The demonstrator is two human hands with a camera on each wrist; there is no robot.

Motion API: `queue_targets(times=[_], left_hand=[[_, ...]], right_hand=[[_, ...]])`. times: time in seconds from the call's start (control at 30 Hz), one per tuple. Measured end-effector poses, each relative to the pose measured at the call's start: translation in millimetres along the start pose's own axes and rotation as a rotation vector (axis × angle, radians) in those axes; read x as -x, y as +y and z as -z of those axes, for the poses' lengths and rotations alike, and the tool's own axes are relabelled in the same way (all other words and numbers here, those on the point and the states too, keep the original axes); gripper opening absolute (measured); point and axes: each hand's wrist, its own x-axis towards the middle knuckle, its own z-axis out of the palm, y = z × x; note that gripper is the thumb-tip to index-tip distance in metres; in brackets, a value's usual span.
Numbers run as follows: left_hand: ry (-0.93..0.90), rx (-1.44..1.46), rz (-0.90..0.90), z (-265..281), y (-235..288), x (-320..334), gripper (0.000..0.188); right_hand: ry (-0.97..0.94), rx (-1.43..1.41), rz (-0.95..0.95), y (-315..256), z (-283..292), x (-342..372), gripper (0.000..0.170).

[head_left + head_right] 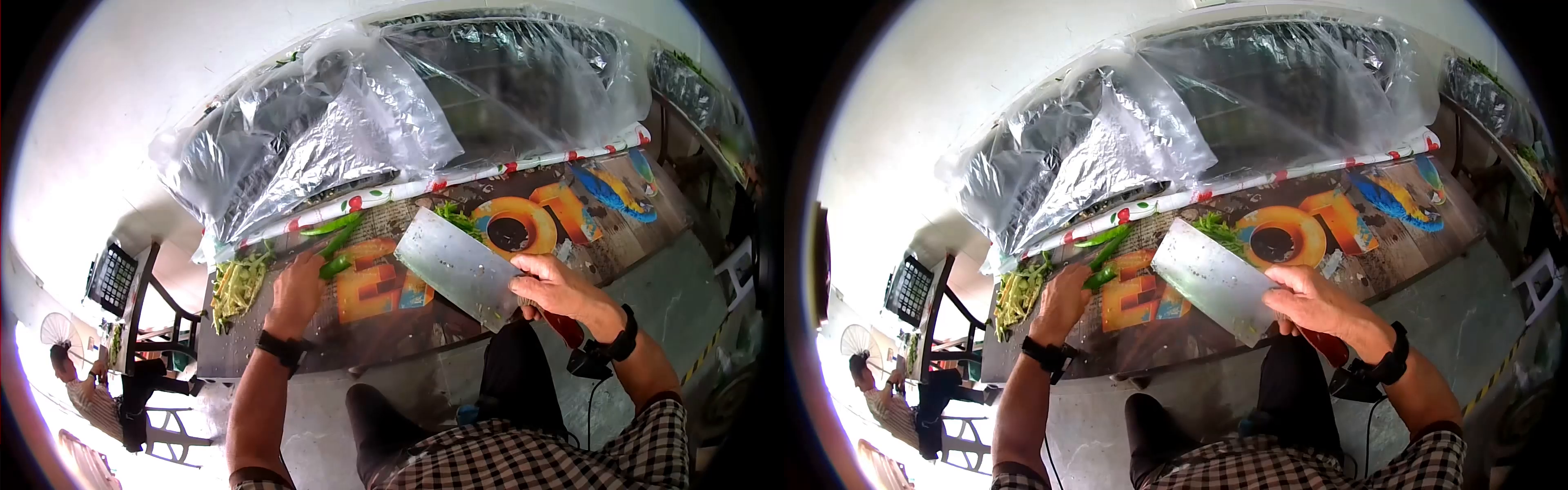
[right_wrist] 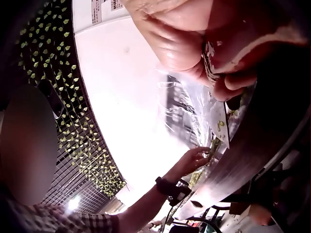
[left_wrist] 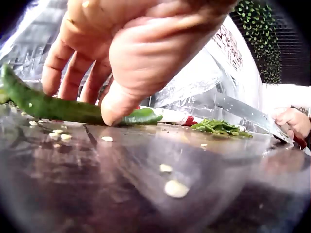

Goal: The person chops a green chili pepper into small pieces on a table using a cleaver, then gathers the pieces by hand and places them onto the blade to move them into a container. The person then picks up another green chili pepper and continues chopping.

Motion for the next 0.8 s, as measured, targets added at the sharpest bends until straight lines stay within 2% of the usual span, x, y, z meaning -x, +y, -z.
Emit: queue_targets(times=[0.1, 0.2, 0.27, 0.4, 0.5, 0.6, 0.7, 0.8], left_hand=[[-0.004, -0.125, 0.010, 1, -1, 6, 0.028], [0.007, -0.131, -0.028, 3, -3, 18, 0.028], [0.011, -0.027, -0.002, 18, 13, 27, 0.027], [0.055, 0.337, -0.011, 34, 42, 43, 0.029], [-0.084, 0.486, 0.065, 45, 55, 46, 0.031], [-0.063, 0.457, 0.078, 47, 65, 50, 0.027], [0.137, 0.150, -0.114, 42, 72, 52, 0.028], [0.077, 0.145, -0.080, 12, 68, 58, 0.031]], right_hand=[[0.007, -0.027, -0.002, 0, 0, 1, 0.023], [-0.007, -0.051, 0.011, 6, 1, -1, 0.022], [-0.009, -0.059, -0.001, 5, 1, -1, 0.017], [-0.022, -0.048, -0.008, 7, 3, -3, 0.021], [-0.016, -0.054, -0.014, 8, 3, -3, 0.030], [0.006, -0.047, -0.035, 5, 1, -2, 0.035], [0.009, -0.031, -0.055, 1, 0, -2, 0.037], [0.021, -0.012, -0.042, 6, 0, -4, 0.036]])
